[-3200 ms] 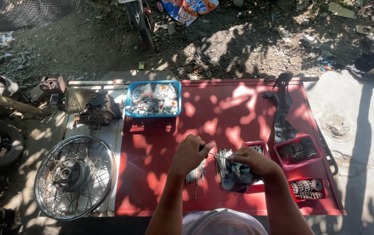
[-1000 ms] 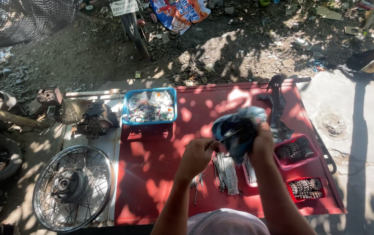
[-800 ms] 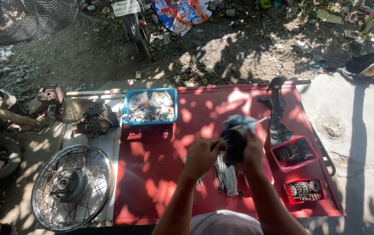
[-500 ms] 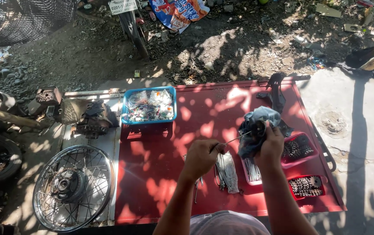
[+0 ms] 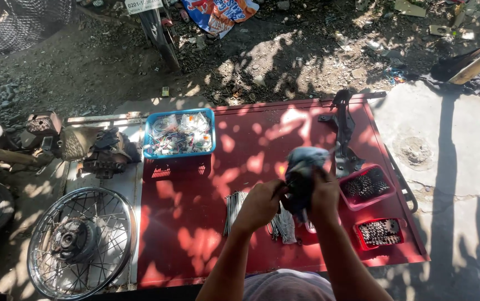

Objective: The person wipes long, thin metal rods with a cloth on a red workbench. They handle the rods individually, cleaning them before placing them into a pink plastic container. The task is performed outdoors under dappled sunlight.

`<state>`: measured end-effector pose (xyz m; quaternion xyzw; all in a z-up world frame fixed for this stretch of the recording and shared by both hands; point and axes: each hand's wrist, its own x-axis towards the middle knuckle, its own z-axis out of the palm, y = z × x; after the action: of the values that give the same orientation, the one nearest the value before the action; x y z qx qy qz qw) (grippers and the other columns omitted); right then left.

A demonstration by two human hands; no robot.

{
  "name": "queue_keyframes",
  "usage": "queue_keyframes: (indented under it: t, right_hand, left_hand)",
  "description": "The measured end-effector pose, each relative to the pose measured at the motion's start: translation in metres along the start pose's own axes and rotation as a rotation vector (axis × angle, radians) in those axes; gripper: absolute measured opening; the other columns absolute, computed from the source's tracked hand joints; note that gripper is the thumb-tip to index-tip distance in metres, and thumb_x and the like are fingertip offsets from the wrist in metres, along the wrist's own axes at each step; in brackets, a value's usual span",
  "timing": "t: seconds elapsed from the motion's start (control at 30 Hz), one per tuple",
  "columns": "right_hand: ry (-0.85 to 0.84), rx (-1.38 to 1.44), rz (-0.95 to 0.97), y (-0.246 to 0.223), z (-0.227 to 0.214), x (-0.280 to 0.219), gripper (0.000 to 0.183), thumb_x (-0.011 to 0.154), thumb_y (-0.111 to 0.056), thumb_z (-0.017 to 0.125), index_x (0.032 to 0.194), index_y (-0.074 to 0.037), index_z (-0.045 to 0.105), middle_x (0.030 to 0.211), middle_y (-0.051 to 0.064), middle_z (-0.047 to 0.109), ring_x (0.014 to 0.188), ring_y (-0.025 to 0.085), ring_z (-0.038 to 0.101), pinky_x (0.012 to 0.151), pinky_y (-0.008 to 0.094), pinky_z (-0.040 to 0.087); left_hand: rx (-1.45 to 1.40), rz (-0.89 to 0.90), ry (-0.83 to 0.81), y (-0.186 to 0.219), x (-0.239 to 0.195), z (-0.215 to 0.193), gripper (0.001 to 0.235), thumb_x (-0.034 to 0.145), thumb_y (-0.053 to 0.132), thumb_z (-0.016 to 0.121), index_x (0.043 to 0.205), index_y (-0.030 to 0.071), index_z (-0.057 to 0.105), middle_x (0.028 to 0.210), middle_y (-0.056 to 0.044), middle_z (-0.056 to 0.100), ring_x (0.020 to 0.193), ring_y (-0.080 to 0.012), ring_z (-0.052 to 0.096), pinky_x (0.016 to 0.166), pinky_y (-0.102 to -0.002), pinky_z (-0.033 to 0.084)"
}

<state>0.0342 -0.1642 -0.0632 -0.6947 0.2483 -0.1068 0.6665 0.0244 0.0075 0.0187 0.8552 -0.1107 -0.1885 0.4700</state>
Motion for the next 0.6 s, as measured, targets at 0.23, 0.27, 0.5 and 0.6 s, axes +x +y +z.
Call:
queue_keyframes:
  t: [0.23, 0.27, 0.5, 0.6]
  right_hand:
    - [-0.164, 0.218, -0.202, 0.008, -0.031, 0.028, 0.018, 0.086, 0.003, 0.071, 0.102, -0.005, 0.077, 0.084, 0.005, 0.071, 0.082, 0.011, 0.062, 0.080, 0.033, 0.058]
    - [-0.066, 0.269, -0.136, -0.004, -0.040, 0.033, 0.018, 0.094, -0.003, 0.065, 0.111, -0.006, 0.069, 0.088, 0.005, 0.069, 0.080, 0.011, 0.064, 0.077, 0.030, 0.059]
    - [-0.145, 0.325, 0.123, 0.003, -0.076, 0.055, 0.018, 0.091, -0.005, 0.049, 0.096, -0.008, 0.065, 0.073, 0.008, 0.064, 0.063, 0.014, 0.066, 0.060, 0.024, 0.057]
    - [-0.291, 0.494, 0.193, -0.025, -0.081, 0.053, 0.021, 0.086, -0.022, 0.056, 0.077, -0.003, 0.061, 0.063, 0.014, 0.059, 0.052, 0.020, 0.058, 0.051, 0.028, 0.048]
  left_hand:
    - [-0.294, 0.108, 0.099, -0.023, 0.013, 0.023, 0.021, 0.101, 0.009, 0.050, 0.105, 0.007, 0.070, 0.061, -0.012, 0.070, 0.058, -0.0263, 0.070, 0.067, -0.038, 0.056]
    - [-0.398, 0.101, 0.157, -0.025, 0.016, 0.024, 0.023, 0.105, 0.010, 0.046, 0.105, 0.005, 0.068, 0.064, -0.014, 0.072, 0.054, -0.0242, 0.069, 0.063, -0.035, 0.056]
    - [-0.648, 0.022, 0.354, -0.027, 0.044, 0.053, 0.015, 0.105, 0.002, 0.040, 0.109, 0.000, 0.054, 0.101, -0.021, 0.078, 0.083, -0.0200, 0.076, 0.068, -0.022, 0.055]
    - [-0.353, 0.063, 0.536, -0.026, 0.053, 0.077, 0.009, 0.096, 0.010, 0.067, 0.097, 0.005, 0.075, 0.100, -0.018, 0.075, 0.094, -0.0333, 0.074, 0.078, -0.038, 0.060]
